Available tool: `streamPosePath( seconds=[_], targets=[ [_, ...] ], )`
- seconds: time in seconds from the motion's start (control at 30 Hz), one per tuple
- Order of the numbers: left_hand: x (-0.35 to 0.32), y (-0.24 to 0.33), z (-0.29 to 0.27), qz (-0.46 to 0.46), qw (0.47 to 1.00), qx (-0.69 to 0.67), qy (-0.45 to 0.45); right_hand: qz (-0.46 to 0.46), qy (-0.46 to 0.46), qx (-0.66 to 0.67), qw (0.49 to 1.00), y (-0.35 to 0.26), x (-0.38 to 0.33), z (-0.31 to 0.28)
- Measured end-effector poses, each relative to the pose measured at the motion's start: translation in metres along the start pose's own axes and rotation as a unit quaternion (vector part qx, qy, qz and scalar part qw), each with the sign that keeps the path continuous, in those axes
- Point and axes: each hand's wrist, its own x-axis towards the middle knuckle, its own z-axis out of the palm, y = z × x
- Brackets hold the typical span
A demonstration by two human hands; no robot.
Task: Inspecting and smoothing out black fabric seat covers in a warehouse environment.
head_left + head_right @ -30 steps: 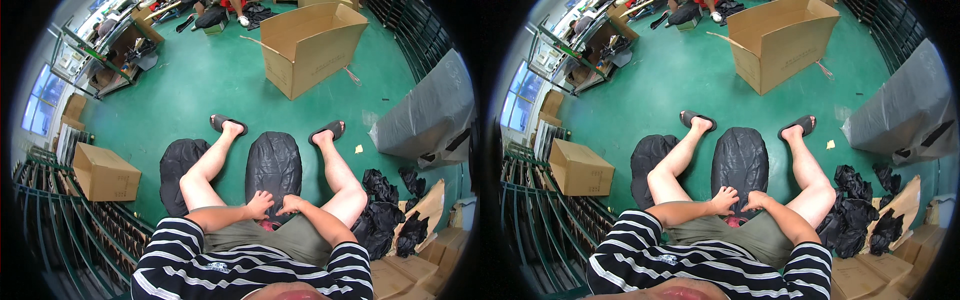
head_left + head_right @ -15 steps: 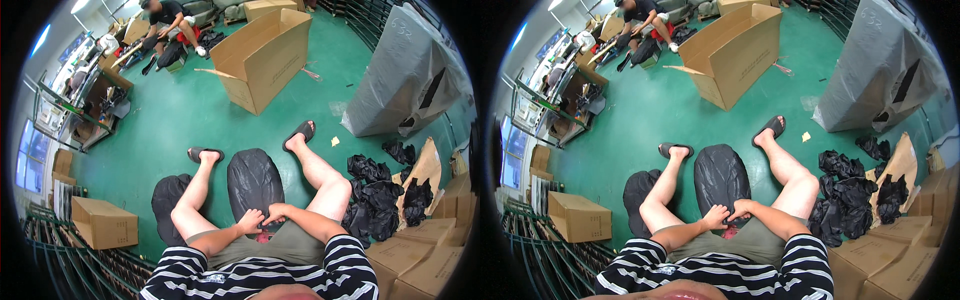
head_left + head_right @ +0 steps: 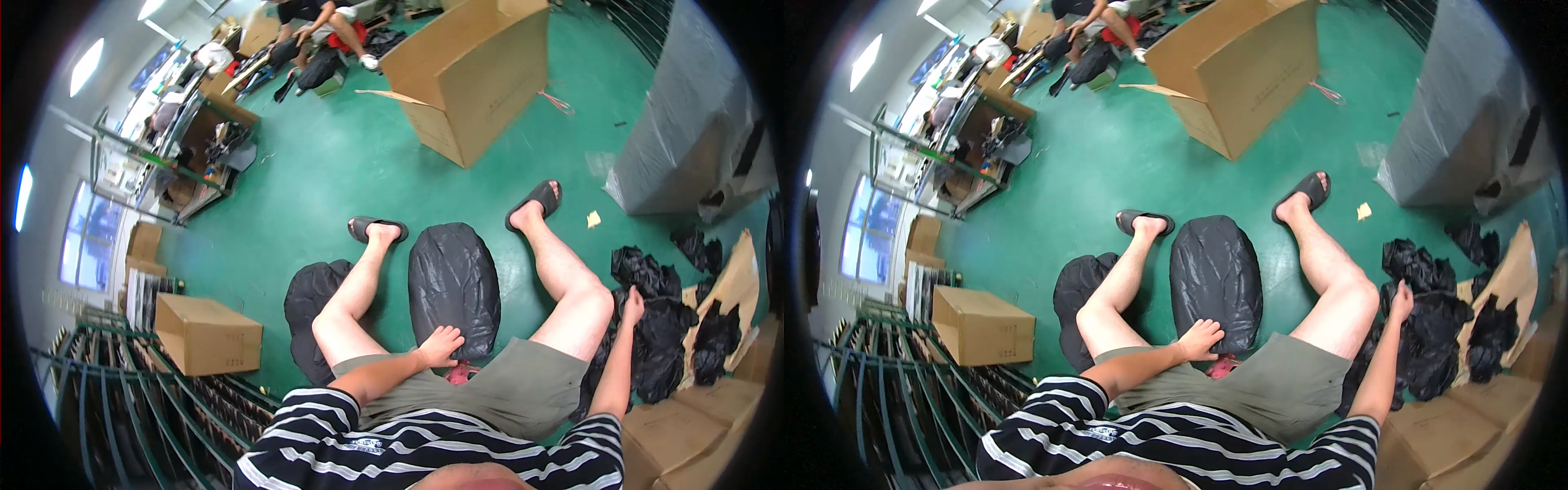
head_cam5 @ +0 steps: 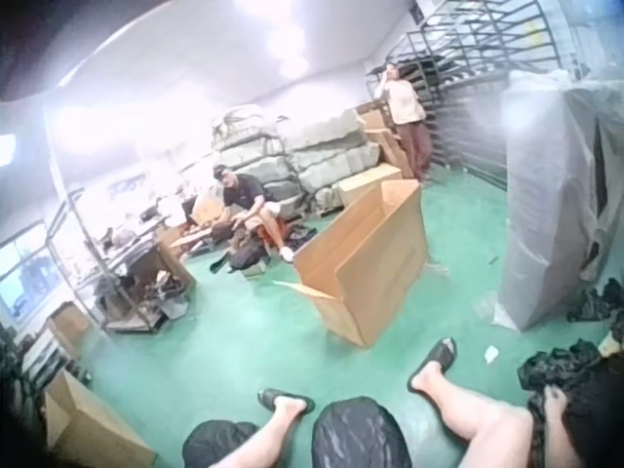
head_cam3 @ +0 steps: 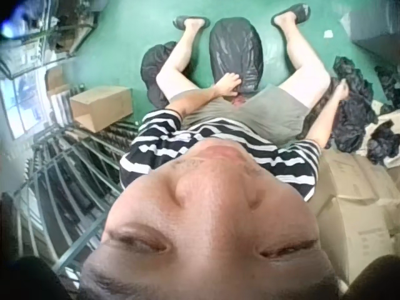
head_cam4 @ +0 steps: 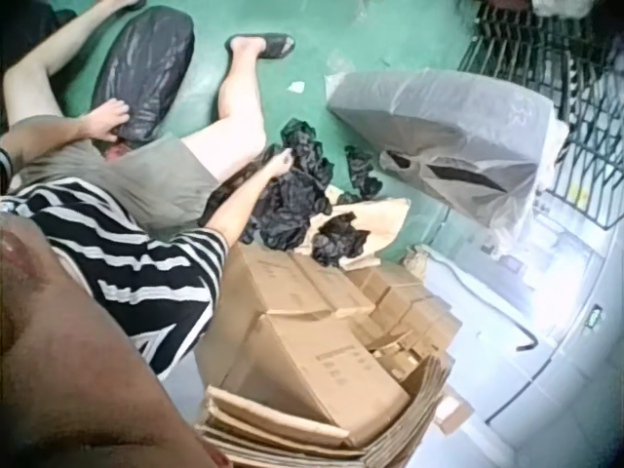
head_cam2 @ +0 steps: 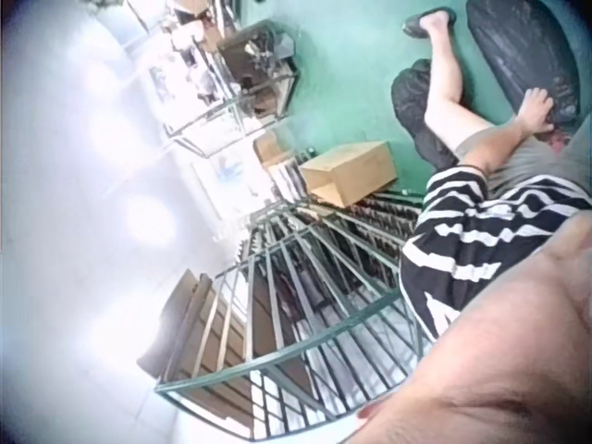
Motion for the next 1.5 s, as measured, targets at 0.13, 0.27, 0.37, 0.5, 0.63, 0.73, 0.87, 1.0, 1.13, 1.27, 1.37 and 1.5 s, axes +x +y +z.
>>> streamPosePath(
  seconds=[0.13, 0.27, 0.37, 0.5, 0.63, 0.73, 0.87, 1.0, 1.13, 1.27, 1.37, 1.5],
  targets=[
    [-0.023, -0.007, -0.002, -0.061, 0.998, -0.013, -0.033, 0.244, -0.173, -0.358, 0.884, 0.054, -0.112, -0.008],
    [-0.025, -0.013, -0.013, -0.079, 0.996, -0.012, -0.035, 0.283, -0.304, -0.423, 0.805, 0.059, -0.169, -0.003],
    [-0.014, -0.004, -0.013, -0.095, 0.995, 0.001, -0.018, 0.315, -0.19, -0.392, 0.843, 0.06, -0.17, -0.002],
    [-0.006, 0.001, 0.0, -0.09, 0.996, 0.0, -0.014, 0.306, -0.157, -0.389, 0.855, 0.059, -0.164, -0.023],
    [-0.023, -0.004, 0.002, -0.106, 0.994, -0.005, -0.014, 0.316, -0.246, -0.442, 0.803, 0.056, -0.172, -0.006],
    [-0.031, -0.008, -0.002, -0.121, 0.993, -0.002, -0.006, 0.291, -0.172, -0.412, 0.846, 0.062, -0.179, 0.007],
    [-0.006, 0.0, -0.005, -0.104, 0.995, -0.009, -0.007, 0.308, -0.177, -0.286, 0.89, 0.1, -0.147, -0.025],
    [-0.039, -0.013, -0.024, -0.117, 0.993, -0.009, -0.018, 0.206, -0.112, -0.433, 0.87, 0.059, -0.19, 0.01],
    [-0.015, -0.005, -0.005, -0.073, 0.996, -0.036, -0.02, 0.212, -0.185, -0.419, 0.863, 0.138, -0.129, -0.049],
    [-0.02, -0.008, -0.003, -0.074, 0.997, -0.014, -0.012, 0.186, -0.24, -0.42, 0.855, 0.156, -0.122, -0.037],
    [-0.034, -0.006, -0.011, -0.103, 0.994, -0.013, -0.024, 0.301, -0.261, -0.304, 0.865, 0.11, -0.142, -0.007],
    [-0.02, -0.003, -0.008, -0.09, 0.996, -0.014, -0.015, 0.341, -0.176, -0.309, 0.87, 0.123, -0.132, -0.014]
  ],
)
